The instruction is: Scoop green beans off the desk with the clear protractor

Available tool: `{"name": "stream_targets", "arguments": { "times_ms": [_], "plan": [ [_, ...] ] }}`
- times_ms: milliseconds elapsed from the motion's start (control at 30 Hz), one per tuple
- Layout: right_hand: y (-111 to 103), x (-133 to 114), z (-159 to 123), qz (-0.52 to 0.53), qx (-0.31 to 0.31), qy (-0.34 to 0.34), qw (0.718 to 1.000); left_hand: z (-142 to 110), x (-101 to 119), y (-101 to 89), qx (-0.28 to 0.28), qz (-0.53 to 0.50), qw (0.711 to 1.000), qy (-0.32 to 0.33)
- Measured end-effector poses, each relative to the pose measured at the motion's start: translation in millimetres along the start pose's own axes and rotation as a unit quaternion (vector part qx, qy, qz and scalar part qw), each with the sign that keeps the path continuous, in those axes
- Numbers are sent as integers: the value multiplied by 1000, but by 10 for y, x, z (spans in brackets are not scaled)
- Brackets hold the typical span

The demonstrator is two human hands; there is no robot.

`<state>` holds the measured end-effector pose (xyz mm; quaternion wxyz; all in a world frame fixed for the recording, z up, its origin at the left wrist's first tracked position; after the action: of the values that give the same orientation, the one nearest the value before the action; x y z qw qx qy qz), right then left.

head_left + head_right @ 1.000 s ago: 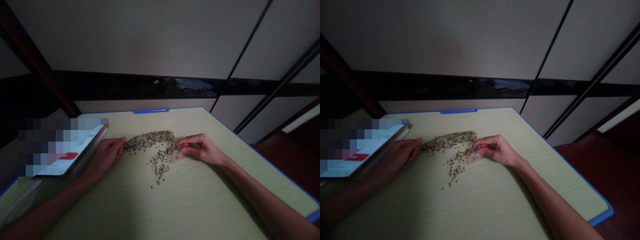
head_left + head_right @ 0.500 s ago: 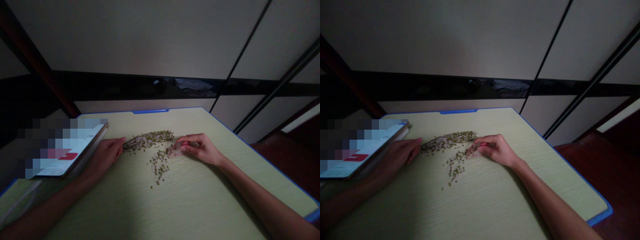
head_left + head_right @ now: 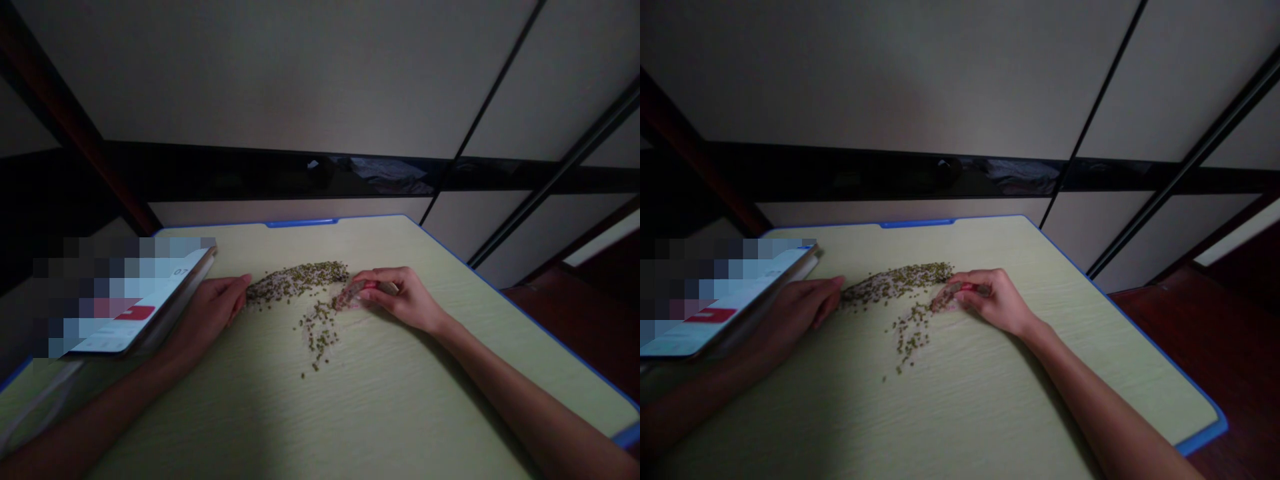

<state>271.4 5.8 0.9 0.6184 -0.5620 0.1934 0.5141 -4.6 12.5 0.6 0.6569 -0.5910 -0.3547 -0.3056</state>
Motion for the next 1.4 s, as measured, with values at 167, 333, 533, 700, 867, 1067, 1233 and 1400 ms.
{"name": "stream_targets", "arguments": {
  "times_ms": [167,333,533,700,867,1067,1233,1400],
  "plan": [
    [35,16,6,2,14,13,1000,-3,11,-4,-9,0,1000,-6],
    [74,47,19,-2,25,2,1000,12,4,7,-12,-3,1000,-5],
    [91,20,22,18,-13,-19,1000,10,-14,-5,-10,12,1000,11],
    [30,15,14,6,-12,-29,999,16,-28,0,-12,3,1000,4],
    [-57,58,3,-9,-14,-16,1000,10,-17,2,-12,-2,1000,0],
    [-42,11,-7,7,-45,-10,999,1,-1,-2,-8,-2,1000,2],
    [-18,3,-3,16,-40,10,999,7,3,-2,-10,-1,1000,-7],
    [-21,34,-1,4,-20,12,1000,14,-10,-5,-12,3,1000,-1]
  ]
}}
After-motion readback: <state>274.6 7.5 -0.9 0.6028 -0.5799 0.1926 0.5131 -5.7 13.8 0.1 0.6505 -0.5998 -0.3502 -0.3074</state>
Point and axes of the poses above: each hand's wrist, its own z-axis towards the middle knuckle, its own y-axis out of the palm, x = y × z, the point moved 1 cm from there along z, towards the middle knuckle, and after that the axes turned 2 degrees about z, right-handed, at the moved point
